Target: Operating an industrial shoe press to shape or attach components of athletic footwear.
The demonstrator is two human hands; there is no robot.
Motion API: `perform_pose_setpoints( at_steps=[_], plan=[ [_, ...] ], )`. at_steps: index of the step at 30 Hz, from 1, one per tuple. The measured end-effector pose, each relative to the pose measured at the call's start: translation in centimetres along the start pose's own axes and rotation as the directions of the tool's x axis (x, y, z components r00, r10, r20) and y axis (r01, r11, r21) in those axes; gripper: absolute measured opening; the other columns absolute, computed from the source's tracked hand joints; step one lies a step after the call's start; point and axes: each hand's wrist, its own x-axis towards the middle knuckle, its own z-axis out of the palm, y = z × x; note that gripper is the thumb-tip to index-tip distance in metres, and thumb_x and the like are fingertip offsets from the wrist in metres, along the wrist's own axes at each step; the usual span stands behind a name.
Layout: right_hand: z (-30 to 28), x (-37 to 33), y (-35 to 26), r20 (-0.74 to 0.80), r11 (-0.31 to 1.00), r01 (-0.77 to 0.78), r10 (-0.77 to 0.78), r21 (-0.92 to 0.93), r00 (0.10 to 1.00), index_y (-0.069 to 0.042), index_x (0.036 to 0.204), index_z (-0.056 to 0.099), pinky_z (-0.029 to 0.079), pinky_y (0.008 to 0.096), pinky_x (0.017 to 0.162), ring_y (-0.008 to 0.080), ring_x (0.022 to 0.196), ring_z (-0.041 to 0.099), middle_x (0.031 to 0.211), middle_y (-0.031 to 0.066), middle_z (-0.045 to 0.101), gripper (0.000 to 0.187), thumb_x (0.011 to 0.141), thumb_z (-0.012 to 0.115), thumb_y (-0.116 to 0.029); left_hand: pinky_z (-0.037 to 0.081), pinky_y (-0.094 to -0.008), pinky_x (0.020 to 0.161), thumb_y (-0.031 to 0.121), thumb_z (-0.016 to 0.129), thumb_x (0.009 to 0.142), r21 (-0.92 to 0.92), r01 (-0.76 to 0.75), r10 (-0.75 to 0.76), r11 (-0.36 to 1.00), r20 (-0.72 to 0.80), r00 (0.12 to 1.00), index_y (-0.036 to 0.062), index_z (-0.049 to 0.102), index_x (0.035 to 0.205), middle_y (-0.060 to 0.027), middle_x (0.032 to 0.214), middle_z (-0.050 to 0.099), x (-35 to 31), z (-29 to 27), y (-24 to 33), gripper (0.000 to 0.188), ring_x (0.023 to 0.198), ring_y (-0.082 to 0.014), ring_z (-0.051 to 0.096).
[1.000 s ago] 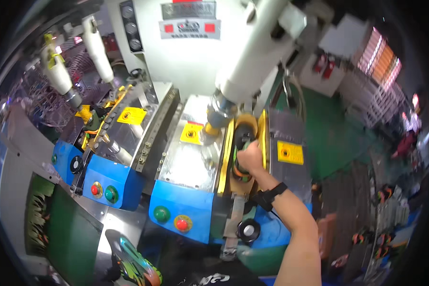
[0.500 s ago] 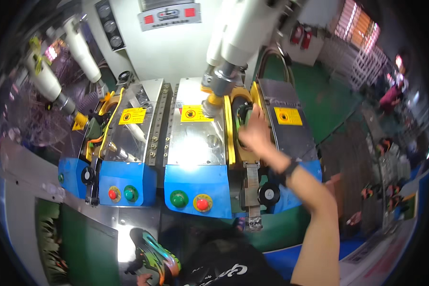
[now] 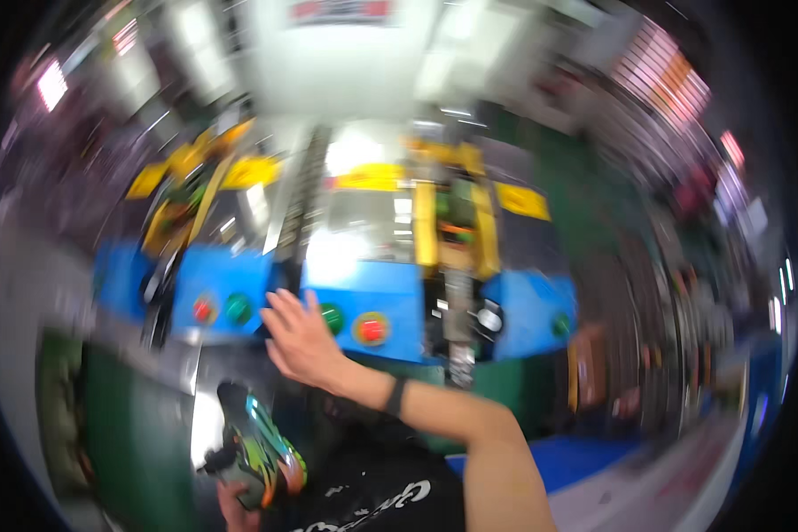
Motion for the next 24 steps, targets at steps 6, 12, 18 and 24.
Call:
perform_pose_setpoints(
  at_steps=[6,12,18,24],
  plan=[
    [6.9,-12.9,-4.2,0.463,0.778,-0.412,0.178,0.474,0.868,0.002,0.119,0.056,0.050,0.0369,0.088,0.0293,0.100,0.065,0.108,0.0192,0.065,0.034,0.086,0.057,-0.006,0.051,-0.0344,0.079,-0.006,0.063,0.064,-0.069,0.077,-0.099,0.995,-0.434,0.895,0.0046,0.048,0.113,-0.0063,0.097,0.054,-6.3,-4.6,0.3,0.052,0.090,-0.0200,0.058],
    [8.0,-15.0,-7.3,0.822,0.724,-0.571,0.010,0.387,0.570,0.005,0.127,0.046,0.048,0.0239,0.076,0.0127,0.085,0.060,0.101,0.0141,0.066,0.039,0.089,0.052,0.001,0.048,-0.0326,0.085,-0.002,0.062,0.064,0.513,-0.018,0.452,0.858,-0.740,0.498,0.0015,0.045,0.126,-0.0113,0.105,0.058,-11.3,-16.9,-3.1,0.064,0.094,-0.0227,0.058],
    [17.5,-9.6,-13.5,0.898,0.654,-0.699,0.068,0.289,0.435,0.003,0.140,0.034,0.044,0.0317,0.093,0.0213,0.114,0.054,0.121,0.0161,0.057,0.054,0.093,0.056,-0.014,0.036,-0.0366,0.104,0.010,0.065,0.066,0.593,-0.031,0.490,0.804,-0.633,0.600,-0.0016,0.038,0.133,-0.0212,0.125,0.051,-9.7,-27.8,-4.3,0.073,0.120,-0.0324,0.049],
    [32.5,-12.7,-31.9,0.943,0.563,-0.786,-0.033,-0.256,-0.331,-0.005,0.148,0.022,0.031,0.0509,0.107,0.0302,0.141,0.025,0.151,0.0179,0.027,0.080,0.092,0.047,-0.056,0.030,-0.0394,0.111,0.006,0.066,0.069,0.465,0.014,0.345,0.885,-0.675,0.652,-0.0010,0.026,0.141,-0.0242,0.138,0.039,-8.3,-27.2,-4.1,0.083,0.132,-0.0364,0.037]
  ],
)
